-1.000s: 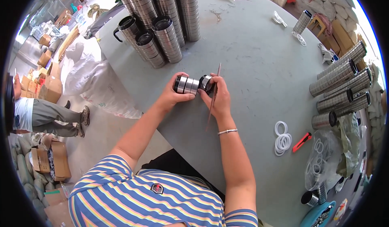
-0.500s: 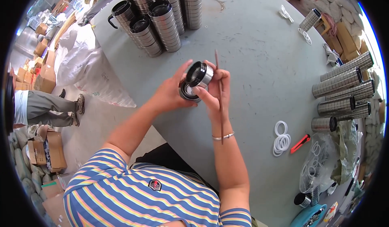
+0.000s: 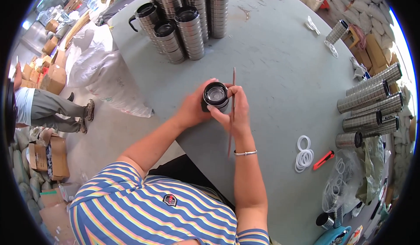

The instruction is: Assembling metal filter components by inserting mesh screens and rubber seals into metal cups using a thin wooden tool.

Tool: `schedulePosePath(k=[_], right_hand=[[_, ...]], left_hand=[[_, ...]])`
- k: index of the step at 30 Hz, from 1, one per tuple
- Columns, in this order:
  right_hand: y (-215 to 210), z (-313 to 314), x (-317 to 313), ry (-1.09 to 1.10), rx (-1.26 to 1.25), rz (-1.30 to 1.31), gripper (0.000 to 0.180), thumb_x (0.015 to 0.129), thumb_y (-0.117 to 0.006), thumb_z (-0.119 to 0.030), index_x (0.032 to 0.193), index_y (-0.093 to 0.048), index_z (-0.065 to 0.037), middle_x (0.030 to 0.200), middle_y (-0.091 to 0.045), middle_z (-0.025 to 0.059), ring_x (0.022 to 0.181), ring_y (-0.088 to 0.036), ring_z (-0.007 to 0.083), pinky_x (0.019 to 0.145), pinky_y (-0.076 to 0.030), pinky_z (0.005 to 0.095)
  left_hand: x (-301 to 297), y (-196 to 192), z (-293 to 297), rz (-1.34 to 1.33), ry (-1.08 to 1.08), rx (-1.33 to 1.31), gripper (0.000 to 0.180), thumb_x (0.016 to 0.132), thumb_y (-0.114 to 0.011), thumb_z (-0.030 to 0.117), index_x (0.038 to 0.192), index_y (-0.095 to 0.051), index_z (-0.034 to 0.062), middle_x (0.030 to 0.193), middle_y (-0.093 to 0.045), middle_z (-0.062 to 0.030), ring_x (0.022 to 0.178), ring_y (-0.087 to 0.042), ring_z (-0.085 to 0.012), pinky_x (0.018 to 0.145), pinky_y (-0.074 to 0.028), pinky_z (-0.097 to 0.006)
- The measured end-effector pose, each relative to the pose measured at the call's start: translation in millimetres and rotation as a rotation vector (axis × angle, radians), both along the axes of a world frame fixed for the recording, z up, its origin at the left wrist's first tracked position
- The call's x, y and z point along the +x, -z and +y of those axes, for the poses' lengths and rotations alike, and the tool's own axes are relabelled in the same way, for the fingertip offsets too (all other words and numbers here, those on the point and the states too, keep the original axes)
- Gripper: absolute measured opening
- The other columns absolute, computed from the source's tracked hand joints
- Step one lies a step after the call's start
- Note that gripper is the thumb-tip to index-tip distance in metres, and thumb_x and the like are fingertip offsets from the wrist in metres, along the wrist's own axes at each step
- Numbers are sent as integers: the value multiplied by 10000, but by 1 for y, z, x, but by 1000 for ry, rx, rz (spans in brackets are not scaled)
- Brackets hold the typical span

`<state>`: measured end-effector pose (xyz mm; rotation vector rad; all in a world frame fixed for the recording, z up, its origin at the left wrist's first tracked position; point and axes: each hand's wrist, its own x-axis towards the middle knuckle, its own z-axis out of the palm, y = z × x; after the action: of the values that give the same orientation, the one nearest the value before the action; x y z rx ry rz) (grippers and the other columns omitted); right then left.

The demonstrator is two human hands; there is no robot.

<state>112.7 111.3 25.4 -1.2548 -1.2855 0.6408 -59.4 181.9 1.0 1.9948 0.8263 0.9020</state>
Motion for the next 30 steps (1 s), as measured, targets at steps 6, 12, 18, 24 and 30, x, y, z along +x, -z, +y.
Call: schedulePosePath(k=[6, 12, 18, 24, 30], right_hand=[[29, -7, 6, -4, 56, 92, 667, 693, -997, -93, 1115, -480, -87, 1333, -650, 158, 1263, -613, 267, 1134, -450, 407], [26, -10, 2, 12, 99, 27, 598, 816, -916, -134, 1223, -481, -86, 1449, -612, 165, 1315, -593, 258, 1159, -446, 419], [18, -12, 4, 271, 301, -13, 310, 1120, -525, -278, 1296, -533, -23, 1413, -662, 198, 1295, -615, 273, 1172, -422, 430], [-30, -18, -5, 172, 262, -235, 287, 1076, -685, -196, 1226, -522, -12, 1422, -671, 248, 1256, -679, 312, 1005, -567, 410], [-66, 1, -57, 14, 99, -355, 877, 634, -1067, -277, 1222, -460, -42, 1426, -652, 196, 1298, -663, 337, 1056, -567, 403]], left_hand=[[-34, 5, 71, -309, -534, -176, 701, 848, -835, 187, 1456, -522, 30, 1414, -596, -151, 1211, -643, -340, 987, -572, -457], [-37, 15, 142, 100, -850, 141, 979, 732, -963, 458, 1438, -516, -53, 1325, -626, -194, 1225, -625, -391, 1066, -502, -474], [-49, 30, 144, 18, -765, 51, 808, 739, -954, 436, 1307, -630, -38, 1239, -666, -203, 1188, -646, -382, 1021, -522, -468], [-66, 11, 33, 14, -433, -140, 560, 749, -952, 301, 1156, -675, 35, 1127, -699, -141, 1042, -687, -343, 944, -550, -452], [-56, -3, -41, 8, -327, 51, 603, 721, -941, 200, 1240, -671, 58, 1150, -693, -135, 1066, -689, -350, 919, -569, -438]])
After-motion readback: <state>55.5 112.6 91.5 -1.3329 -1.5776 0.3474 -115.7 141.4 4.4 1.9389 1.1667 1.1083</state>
